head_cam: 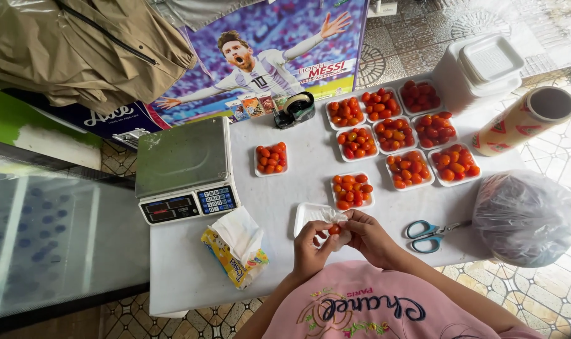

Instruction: Wiping individual cherry tomatoes with a tissue and arranging them into small styrofoam trays for packaging.

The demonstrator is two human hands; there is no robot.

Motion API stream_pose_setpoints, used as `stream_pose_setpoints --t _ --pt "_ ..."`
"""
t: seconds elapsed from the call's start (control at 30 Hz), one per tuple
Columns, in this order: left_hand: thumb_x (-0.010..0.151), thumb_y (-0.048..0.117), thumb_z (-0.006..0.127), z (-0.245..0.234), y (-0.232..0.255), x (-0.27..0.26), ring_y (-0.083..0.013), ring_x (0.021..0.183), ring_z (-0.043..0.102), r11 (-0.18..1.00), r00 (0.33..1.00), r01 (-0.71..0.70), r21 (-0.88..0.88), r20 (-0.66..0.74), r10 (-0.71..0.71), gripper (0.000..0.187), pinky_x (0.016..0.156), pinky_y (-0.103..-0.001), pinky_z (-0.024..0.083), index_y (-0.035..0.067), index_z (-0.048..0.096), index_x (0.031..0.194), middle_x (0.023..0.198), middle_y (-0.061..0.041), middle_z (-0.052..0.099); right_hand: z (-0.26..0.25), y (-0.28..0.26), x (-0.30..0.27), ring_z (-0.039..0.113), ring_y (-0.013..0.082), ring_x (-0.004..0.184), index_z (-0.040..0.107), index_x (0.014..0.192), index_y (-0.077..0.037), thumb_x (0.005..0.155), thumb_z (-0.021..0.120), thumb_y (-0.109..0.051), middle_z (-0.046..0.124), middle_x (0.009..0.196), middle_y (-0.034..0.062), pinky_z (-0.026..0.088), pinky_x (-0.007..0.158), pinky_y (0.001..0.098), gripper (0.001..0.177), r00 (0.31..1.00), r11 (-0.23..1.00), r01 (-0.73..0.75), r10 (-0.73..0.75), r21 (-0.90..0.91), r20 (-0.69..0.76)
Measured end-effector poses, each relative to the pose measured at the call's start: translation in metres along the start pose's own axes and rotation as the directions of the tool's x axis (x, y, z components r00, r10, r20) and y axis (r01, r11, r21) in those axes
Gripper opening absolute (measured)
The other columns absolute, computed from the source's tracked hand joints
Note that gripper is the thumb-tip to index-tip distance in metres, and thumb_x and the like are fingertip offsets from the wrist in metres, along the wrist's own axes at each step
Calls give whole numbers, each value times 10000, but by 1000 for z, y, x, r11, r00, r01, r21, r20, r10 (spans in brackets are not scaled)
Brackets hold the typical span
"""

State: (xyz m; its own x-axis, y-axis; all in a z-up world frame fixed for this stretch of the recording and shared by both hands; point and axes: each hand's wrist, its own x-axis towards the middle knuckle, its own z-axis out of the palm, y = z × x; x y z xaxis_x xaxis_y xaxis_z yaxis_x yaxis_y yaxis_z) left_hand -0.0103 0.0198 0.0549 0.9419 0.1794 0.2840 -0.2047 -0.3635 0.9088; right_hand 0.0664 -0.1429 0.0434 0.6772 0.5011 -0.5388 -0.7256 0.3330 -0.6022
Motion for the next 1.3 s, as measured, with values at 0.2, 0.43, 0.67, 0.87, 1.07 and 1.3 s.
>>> stream_pose_setpoints --t 0.2,0.43,0.67,0.87,1.07,1.3 --pt "841 124 845 5 -19 -1 -235 681 683 999 996 39 34 -86 -36 217 523 -310 518 99 712 1010 959 -83 757 19 -3 -16 677 180 780 650 1097 -23 965 630 -59 673 918 119 608 727 352 138 990 995 70 -78 -74 -114" --pt "968 106 704 8 -30 6 -47 812 513 864 901 359 -353 -109 -419 97 692 -193 421 70 659 1046 993 -16 706 6 12 -10 548 105 750 729 1071 -52 940 678 -148 599 835 41 501 661 247 170 982 975 49 -87 -216 -170" --pt "1047 386 615 4 -39 21 -65 684 533 677 829 497 -542 67 -555 288 583 -177 404 102 632 1090 896 -78 693 7 -5 -13 610 121 643 664 912 -69 958 720 -224 598 720 47 552 547 291 172 951 900 210 -278 -382 -133" --pt "1047 426 609 25 -60 4 -110 696 569 704 790 603 -375 157 -593 307 585 -207 434 131 674 987 839 -87 698 -5 14 6 597 157 638 754 1130 -102 895 789 -171 664 735 81 504 601 296 247 927 635 250 -374 -731 -8" --pt "1053 393 623 35 -106 -11 -154 829 690 761 798 603 -241 182 -575 301 685 -249 530 115 731 1017 889 -114 745 -32 40 35 549 174 608 752 1139 -88 899 755 -146 662 712 94 430 575 301 248 926 506 235 -376 -830 33" --pt "1051 331 615 39 -129 7 -141 711 638 805 814 581 -120 92 -574 240 662 -269 530 119 695 1129 844 -67 714 -83 51 94 604 210 692 713 1177 -115 908 797 -260 645 795 76 499 666 345 317 923 554 151 -375 -819 -84"
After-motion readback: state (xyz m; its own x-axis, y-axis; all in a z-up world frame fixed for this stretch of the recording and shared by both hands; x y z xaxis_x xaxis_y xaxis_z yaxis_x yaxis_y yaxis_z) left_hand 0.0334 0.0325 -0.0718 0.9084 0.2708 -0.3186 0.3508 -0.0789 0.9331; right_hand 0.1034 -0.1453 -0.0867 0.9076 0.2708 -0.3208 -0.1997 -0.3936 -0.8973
